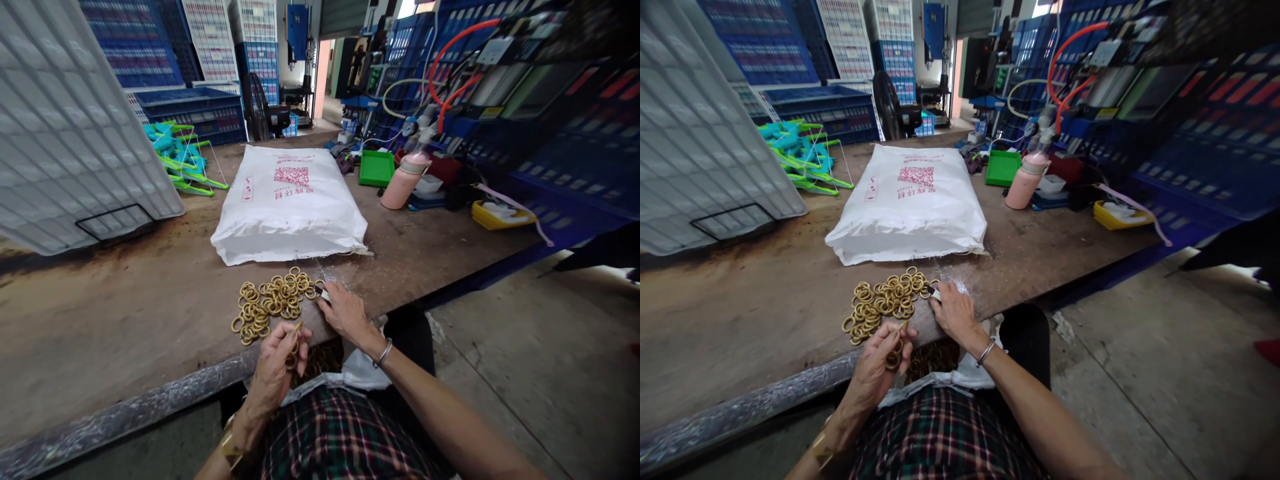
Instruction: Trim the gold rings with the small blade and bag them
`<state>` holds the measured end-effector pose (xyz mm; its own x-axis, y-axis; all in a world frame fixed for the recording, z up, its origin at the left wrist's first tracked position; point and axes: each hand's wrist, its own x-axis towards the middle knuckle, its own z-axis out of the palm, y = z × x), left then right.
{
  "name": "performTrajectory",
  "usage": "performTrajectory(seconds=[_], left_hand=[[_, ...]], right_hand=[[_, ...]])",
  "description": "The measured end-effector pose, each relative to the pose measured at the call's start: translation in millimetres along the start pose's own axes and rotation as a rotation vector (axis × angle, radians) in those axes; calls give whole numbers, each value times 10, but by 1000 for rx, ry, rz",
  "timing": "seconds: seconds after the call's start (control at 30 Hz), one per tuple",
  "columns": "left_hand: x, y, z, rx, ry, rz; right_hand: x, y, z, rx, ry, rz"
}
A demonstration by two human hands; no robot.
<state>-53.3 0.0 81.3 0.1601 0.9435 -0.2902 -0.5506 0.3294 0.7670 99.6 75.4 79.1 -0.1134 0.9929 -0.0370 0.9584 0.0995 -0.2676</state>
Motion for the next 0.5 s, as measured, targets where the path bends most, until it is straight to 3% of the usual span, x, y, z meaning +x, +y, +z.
performTrajectory(seconds=[0.17,0.33,0.5], left_hand=[[19,47,10,-102,28,-79],[41,25,-26,-319,78,-278],[42,-31,22,-293,117,-337]], right_hand=[[-8,-9,6,-30,-8,-16],[-8,16,17,-10,3,-23],[-44,103,92,135,25,-122]])
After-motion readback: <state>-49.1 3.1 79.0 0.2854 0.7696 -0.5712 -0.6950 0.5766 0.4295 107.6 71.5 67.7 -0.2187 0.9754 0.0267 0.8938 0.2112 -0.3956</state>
